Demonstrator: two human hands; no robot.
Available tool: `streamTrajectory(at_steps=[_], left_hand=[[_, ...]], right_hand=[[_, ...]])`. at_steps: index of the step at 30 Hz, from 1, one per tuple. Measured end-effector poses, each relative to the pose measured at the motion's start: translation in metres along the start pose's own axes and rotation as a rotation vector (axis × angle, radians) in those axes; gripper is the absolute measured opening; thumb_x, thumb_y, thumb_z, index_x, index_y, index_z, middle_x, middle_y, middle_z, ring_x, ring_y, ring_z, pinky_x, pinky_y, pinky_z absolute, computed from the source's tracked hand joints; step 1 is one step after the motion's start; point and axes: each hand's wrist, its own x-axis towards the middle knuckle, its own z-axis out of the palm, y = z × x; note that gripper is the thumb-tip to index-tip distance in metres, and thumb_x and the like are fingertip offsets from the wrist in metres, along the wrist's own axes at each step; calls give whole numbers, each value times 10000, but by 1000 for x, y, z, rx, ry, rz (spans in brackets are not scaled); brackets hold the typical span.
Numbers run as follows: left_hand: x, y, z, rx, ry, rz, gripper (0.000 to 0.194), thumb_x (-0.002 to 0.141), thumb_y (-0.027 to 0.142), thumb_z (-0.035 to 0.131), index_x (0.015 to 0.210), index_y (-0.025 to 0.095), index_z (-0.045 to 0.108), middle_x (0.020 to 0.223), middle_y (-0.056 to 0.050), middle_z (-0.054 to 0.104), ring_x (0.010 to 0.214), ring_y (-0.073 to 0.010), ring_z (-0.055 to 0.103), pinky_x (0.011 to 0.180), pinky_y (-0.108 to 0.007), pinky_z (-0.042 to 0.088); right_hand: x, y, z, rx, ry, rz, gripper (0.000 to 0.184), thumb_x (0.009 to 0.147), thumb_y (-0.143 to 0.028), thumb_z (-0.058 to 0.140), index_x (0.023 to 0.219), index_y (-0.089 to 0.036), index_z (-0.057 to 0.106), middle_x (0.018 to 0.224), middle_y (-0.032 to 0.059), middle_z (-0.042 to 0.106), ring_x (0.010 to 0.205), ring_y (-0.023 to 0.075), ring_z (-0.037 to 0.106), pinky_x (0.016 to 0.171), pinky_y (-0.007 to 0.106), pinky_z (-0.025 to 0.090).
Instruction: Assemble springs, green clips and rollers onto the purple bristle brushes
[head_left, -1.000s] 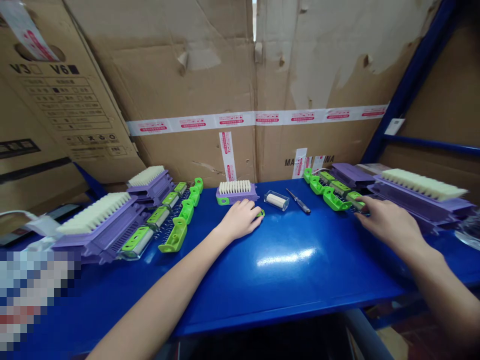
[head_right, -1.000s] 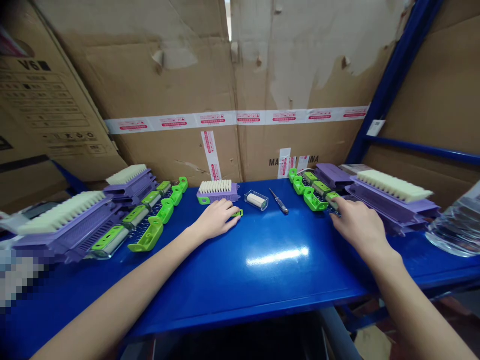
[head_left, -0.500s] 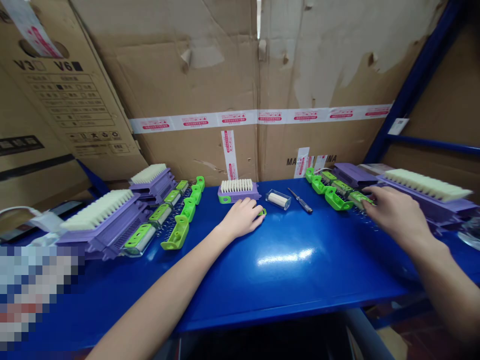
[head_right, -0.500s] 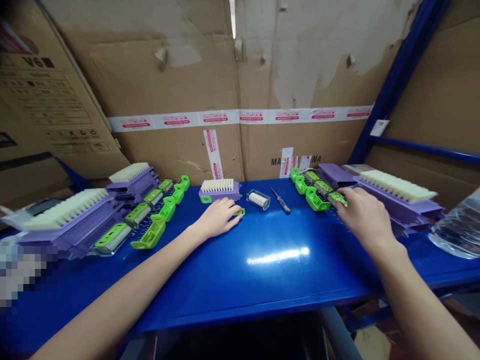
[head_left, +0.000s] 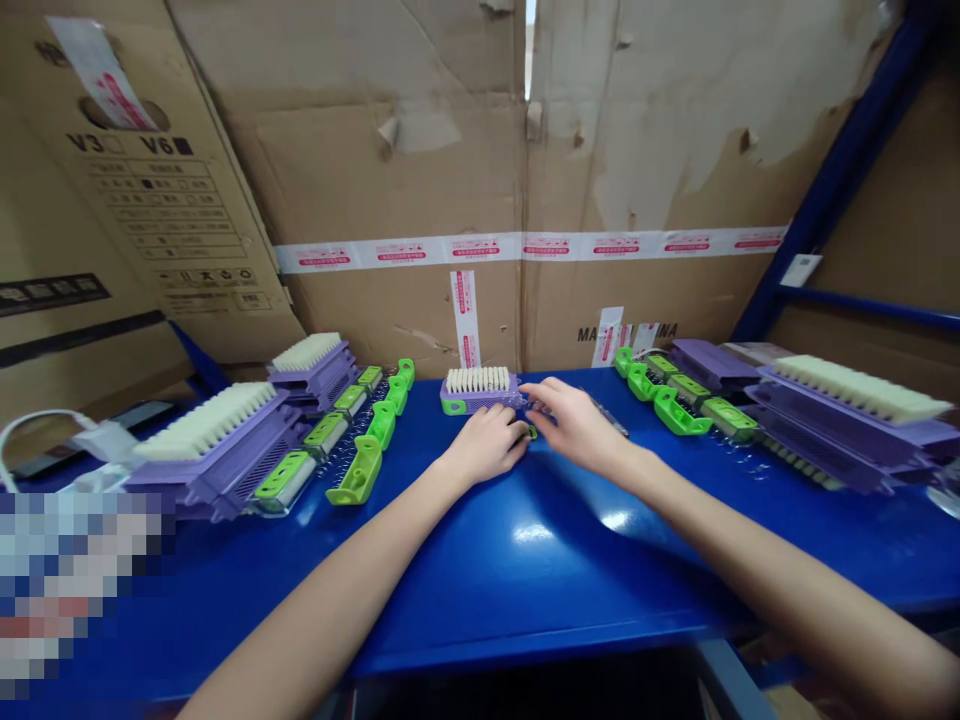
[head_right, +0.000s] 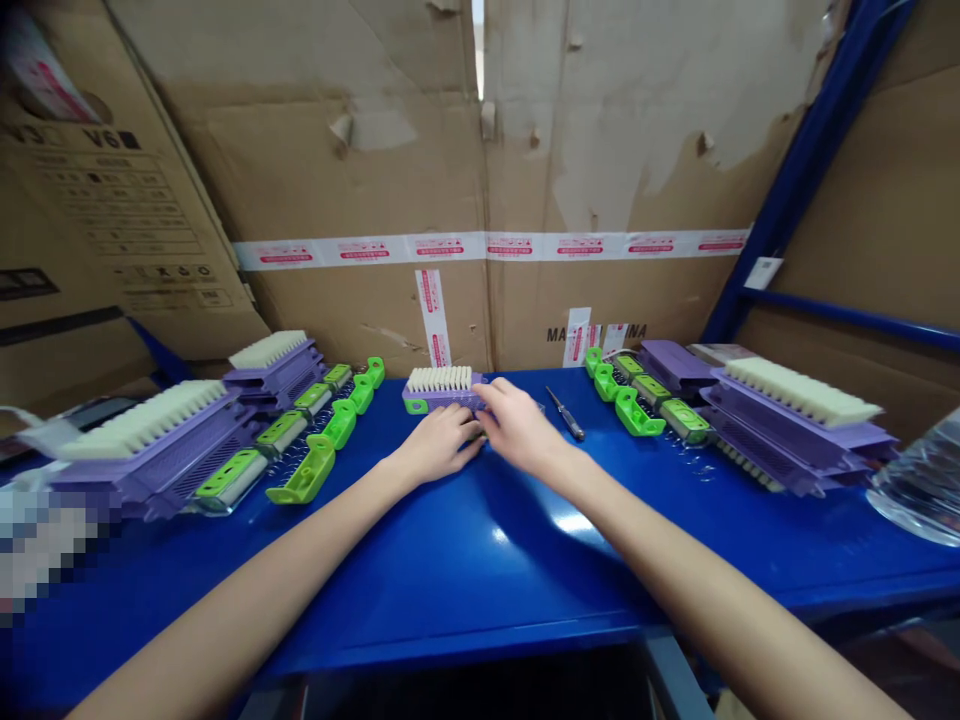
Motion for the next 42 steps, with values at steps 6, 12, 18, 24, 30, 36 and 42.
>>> streamTrajectory(at_steps=[6,12,18,24,30,36,42], left_hand=[[1,-2,6,-16,4,-8,275,899,209,444,1088,134,629,1101,-131,616,1009,-243,559,849,-377,468],[0,-3,6,-128,45,-71,243,919,276,439,1017,180,641,957,-89,625,935,-220,588,821,-346,481],[1,-5,10,-513,67,-287,315,851,250,545,1166,243,562,1002,-36,687,876,-202,656,760,-294,491],[5,-9,13,-815,214,-366,225,859,198,474,951,184,679,915,-28,718,824,-163,655,771,-262,482],[8,-13,18,-1061,247,-492,227,822,212,521,927,125,702,792,-49,713,623,-122,613,615,-231,483],[6,-6,12,-1158,173,-480,347,758,273,640,1051,90,675,777,-55,705,616,-116,603,606,-231,480],[4,-3,9,-1021,188,-487,376,693,333,712,1004,122,697,907,-67,728,719,-153,639,663,-253,495]], right_hand=[[9,7,45,409,167,342,223,765,-205,579,984,-167,597,916,68,643,813,178,628,780,345,510],[0,26,39,727,256,540,340,677,-394,677,882,-201,487,766,12,640,695,153,620,646,286,490],[5,15,25,777,278,657,458,682,-568,660,852,-193,459,728,37,692,546,106,564,470,204,401],[6,15,28,922,293,679,441,677,-491,710,853,-208,422,727,0,668,505,110,602,422,204,453],[5,15,30,1054,283,749,327,716,-239,720,836,-212,417,686,-15,652,653,165,693,636,299,586],[6,14,27,1110,290,785,285,732,-117,669,828,-205,415,705,3,661,704,175,705,703,317,586],[4,15,25,1100,252,809,288,736,-152,670,877,-210,426,701,15,673,679,188,701,694,346,586]])
